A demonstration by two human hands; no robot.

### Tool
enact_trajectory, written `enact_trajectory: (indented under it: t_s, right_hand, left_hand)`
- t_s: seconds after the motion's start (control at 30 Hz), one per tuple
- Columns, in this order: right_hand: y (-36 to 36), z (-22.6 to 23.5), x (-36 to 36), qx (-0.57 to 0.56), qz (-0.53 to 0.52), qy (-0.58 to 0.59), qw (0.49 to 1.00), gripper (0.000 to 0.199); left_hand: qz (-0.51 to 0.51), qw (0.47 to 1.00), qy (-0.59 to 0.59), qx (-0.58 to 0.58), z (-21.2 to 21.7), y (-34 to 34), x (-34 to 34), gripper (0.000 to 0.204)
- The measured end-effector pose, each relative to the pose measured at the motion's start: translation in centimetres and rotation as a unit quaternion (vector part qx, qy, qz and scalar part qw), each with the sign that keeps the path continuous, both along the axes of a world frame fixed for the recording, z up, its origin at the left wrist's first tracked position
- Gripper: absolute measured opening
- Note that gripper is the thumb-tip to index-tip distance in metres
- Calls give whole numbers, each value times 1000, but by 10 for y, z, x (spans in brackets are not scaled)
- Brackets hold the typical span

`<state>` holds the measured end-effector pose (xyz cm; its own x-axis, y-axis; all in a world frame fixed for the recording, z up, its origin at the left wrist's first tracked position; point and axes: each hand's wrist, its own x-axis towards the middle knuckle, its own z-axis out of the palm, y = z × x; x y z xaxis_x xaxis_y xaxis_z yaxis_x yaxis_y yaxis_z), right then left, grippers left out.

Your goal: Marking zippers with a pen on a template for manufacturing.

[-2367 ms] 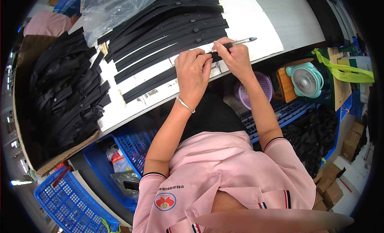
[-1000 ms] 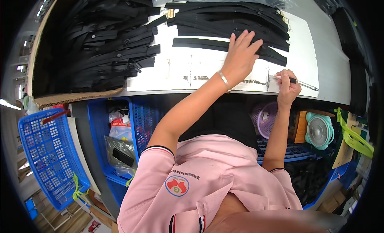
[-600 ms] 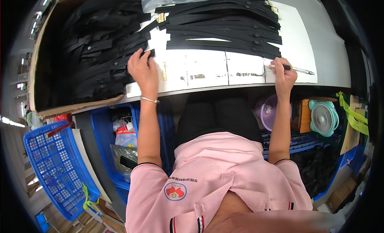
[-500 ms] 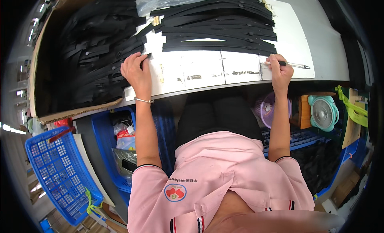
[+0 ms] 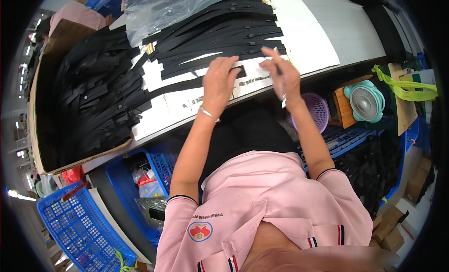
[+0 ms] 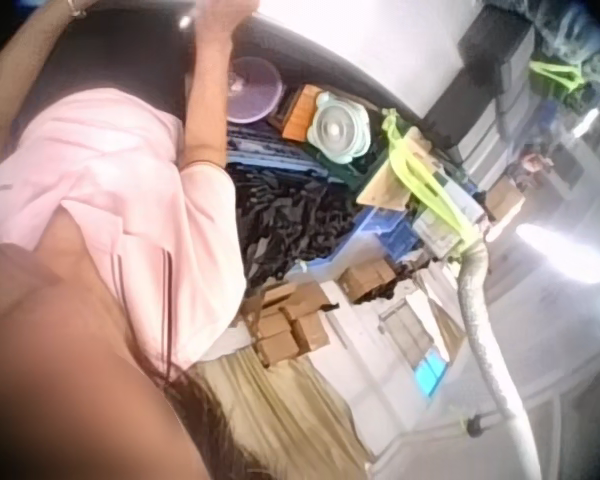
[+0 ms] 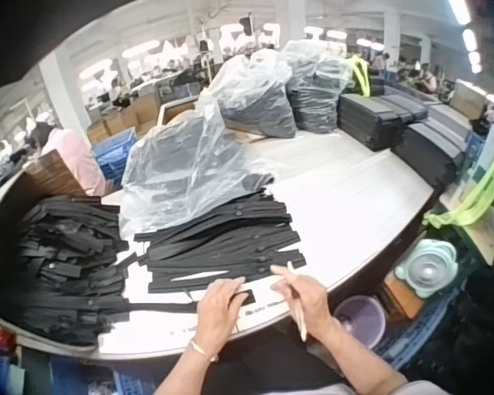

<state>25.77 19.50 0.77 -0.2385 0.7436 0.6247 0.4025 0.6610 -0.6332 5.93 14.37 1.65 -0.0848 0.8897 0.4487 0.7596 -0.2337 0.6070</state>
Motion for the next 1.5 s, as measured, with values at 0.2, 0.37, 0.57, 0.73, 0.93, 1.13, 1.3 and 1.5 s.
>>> enact_trajectory:
  t_s: [0.2, 0.37, 0.57, 0.73, 0.93, 1.13, 1.3, 1.5]
  right_hand:
    - [-31, -10, 6, 112, -9, -148, 983, 40]
    - [-15, -14, 53, 186, -46, -284, 940, 47]
    - [4, -8, 94, 255, -15, -431, 866, 61]
    - [9, -3, 94, 311, 4, -501, 807, 65]
    - [8, 4, 88, 294, 9, -483, 825, 60]
    - [0, -3, 86, 271, -19, -456, 848, 59]
    - [-2, 5, 86, 228, -2, -410, 883, 55]
    - [-16, 26, 53, 173, -27, -358, 917, 44]
  left_hand:
    - [-7, 998, 1, 57, -8, 0, 27, 26]
    - [6, 998, 59, 39, -8, -28, 0, 24]
    - [54, 987, 151, 6, -14, -62, -19, 31]
    - [108, 976, 191, -9, -18, -87, -32, 42]
    - [183, 965, 189, -26, -25, -109, -62, 57]
    - [198, 964, 170, -52, -24, -130, -70, 64]
    - [208, 962, 171, -49, -28, -139, -66, 66]
    - [221, 962, 153, -41, -30, -139, -65, 66]
